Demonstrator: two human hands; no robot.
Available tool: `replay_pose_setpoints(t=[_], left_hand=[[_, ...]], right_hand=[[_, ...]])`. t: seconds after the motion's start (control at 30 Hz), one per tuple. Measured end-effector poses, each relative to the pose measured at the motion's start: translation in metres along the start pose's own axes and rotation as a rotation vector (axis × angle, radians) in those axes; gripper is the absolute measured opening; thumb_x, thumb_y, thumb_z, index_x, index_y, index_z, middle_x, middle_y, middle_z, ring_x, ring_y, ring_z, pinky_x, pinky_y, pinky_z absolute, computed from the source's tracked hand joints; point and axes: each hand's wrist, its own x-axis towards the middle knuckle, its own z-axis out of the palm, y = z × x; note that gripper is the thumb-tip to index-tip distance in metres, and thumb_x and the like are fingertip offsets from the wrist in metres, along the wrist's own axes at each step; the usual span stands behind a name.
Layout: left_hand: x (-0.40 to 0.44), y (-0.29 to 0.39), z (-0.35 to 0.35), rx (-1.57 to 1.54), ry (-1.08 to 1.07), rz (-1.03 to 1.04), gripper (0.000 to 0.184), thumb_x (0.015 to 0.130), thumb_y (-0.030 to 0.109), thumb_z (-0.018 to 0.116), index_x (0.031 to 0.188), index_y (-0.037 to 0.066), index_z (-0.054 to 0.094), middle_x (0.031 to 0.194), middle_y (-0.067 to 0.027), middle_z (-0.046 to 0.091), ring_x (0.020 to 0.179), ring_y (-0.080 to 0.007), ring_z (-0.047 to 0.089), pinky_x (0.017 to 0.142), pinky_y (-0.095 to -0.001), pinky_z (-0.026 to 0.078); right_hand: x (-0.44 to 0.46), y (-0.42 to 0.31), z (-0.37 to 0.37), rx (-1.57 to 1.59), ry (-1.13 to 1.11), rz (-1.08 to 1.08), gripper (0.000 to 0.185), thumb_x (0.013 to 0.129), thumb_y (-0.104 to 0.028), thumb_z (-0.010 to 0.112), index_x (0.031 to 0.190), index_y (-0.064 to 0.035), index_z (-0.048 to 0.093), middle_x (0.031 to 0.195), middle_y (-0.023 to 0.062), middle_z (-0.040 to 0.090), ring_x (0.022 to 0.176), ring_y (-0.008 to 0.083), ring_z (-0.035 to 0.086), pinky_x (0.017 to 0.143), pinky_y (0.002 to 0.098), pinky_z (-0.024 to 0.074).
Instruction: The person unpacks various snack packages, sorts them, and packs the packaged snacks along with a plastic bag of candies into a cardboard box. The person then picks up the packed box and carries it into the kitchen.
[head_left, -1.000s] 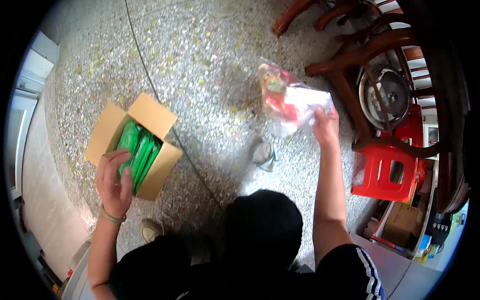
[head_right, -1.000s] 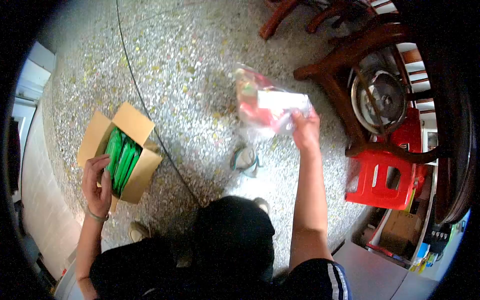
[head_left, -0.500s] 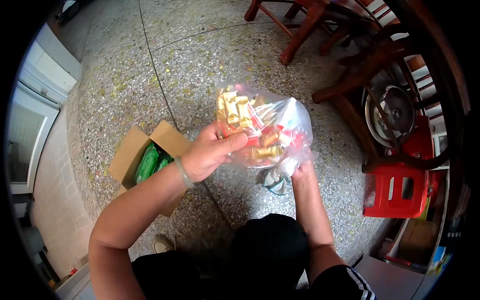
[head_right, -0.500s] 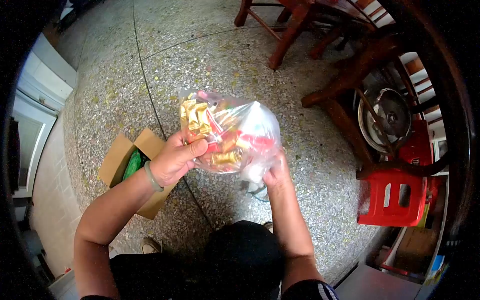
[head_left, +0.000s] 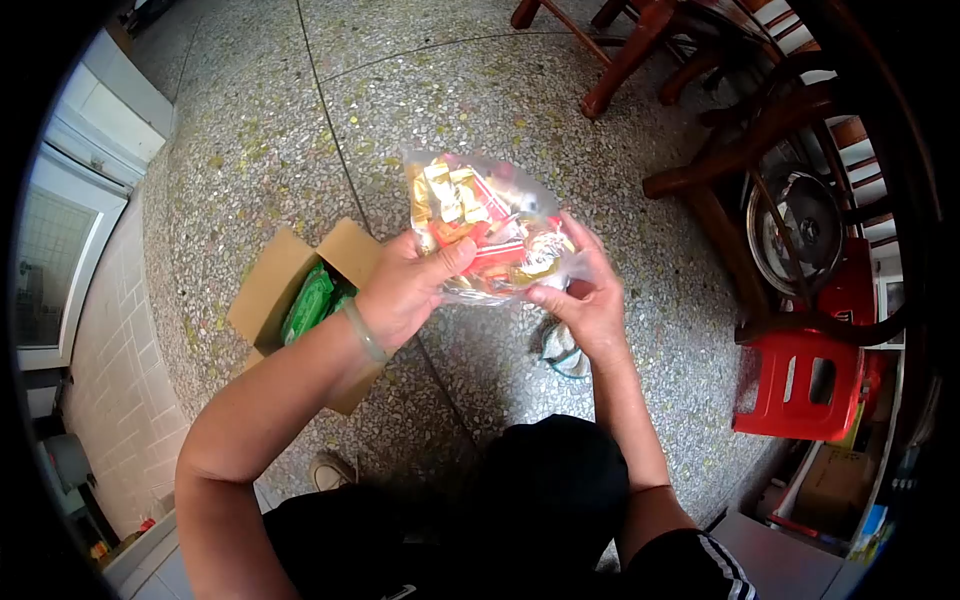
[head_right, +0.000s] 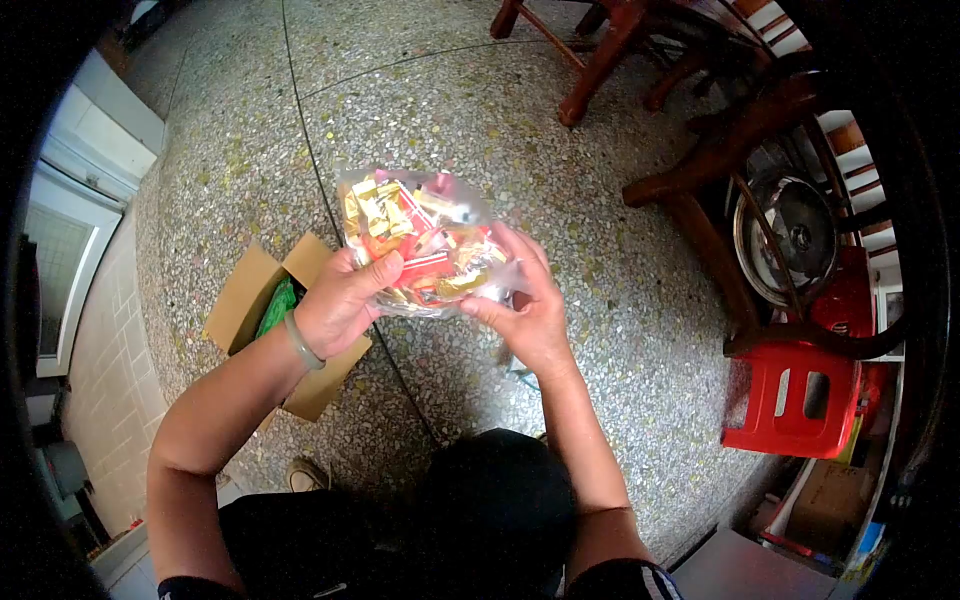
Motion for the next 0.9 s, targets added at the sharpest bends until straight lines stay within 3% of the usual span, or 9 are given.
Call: replay_pose_setpoints(t=[0.07,0.13,0.23,0.47,0.9], left_hand=[[-0.004,0.003,-0.004,-0.083,-0.015,-0.034,0.032,0.086,0.009,0.055,0.115,-0.001,0.047,0.113,-0.0113,0.055,0.102,-0.021,0.055,0.09,-0.0392,0.044],[-0.006,0.006,-0.013,-0.058,-0.052,-0.1,0.034,0.084,0.006,0.054,0.117,0.0,0.046,0.115,-0.0123,0.054,0.109,-0.0245,0.051,0.094,-0.0453,0.04],[-0.009,0.006,-0.015,-0.108,-0.11,-0.09,0.036,0.08,0.0,0.052,0.115,-0.003,0.046,0.115,-0.0142,0.054,0.109,-0.0261,0.051,0.095,-0.0461,0.038],[-0.011,0.01,-0.011,-0.101,-0.106,-0.105,0.037,0.078,0.001,0.053,0.114,-0.004,0.047,0.116,-0.0152,0.053,0.109,-0.0262,0.051,0.097,-0.0447,0.036],[-0.011,0.009,-0.017,-0.071,-0.159,-0.112,0.05,0.077,-0.003,0.05,0.125,-0.002,0.036,0.123,-0.0149,0.048,0.113,-0.0258,0.049,0.097,-0.0432,0.036]], right_hand=[[-0.001,0.002,-0.003,0.065,0.036,0.04,0.063,0.069,-0.005,0.072,0.125,-0.0037,0.045,0.128,0.0104,0.039,0.116,0.0197,0.041,0.098,0.0321,0.0364],[-0.001,0.004,-0.002,0.19,0.111,0.051,0.05,0.071,0.002,0.067,0.119,-0.0006,0.05,0.121,0.0068,0.046,0.107,0.0172,0.05,0.092,0.0292,0.0409],[-0.003,0.002,-0.003,0.158,0.107,0.036,0.05,0.072,0.002,0.067,0.119,-0.0009,0.05,0.12,0.0059,0.048,0.107,0.0162,0.05,0.091,0.0286,0.0408],[-0.004,-0.006,-0.003,0.188,0.139,0.063,0.049,0.072,0.001,0.067,0.118,-0.0005,0.051,0.122,0.0065,0.047,0.109,0.0162,0.048,0.092,0.029,0.0395],[-0.005,-0.007,-0.002,0.218,0.126,0.055,0.049,0.072,0.002,0.066,0.119,0.0008,0.05,0.121,0.0082,0.048,0.109,0.0179,0.048,0.094,0.0311,0.0386]])
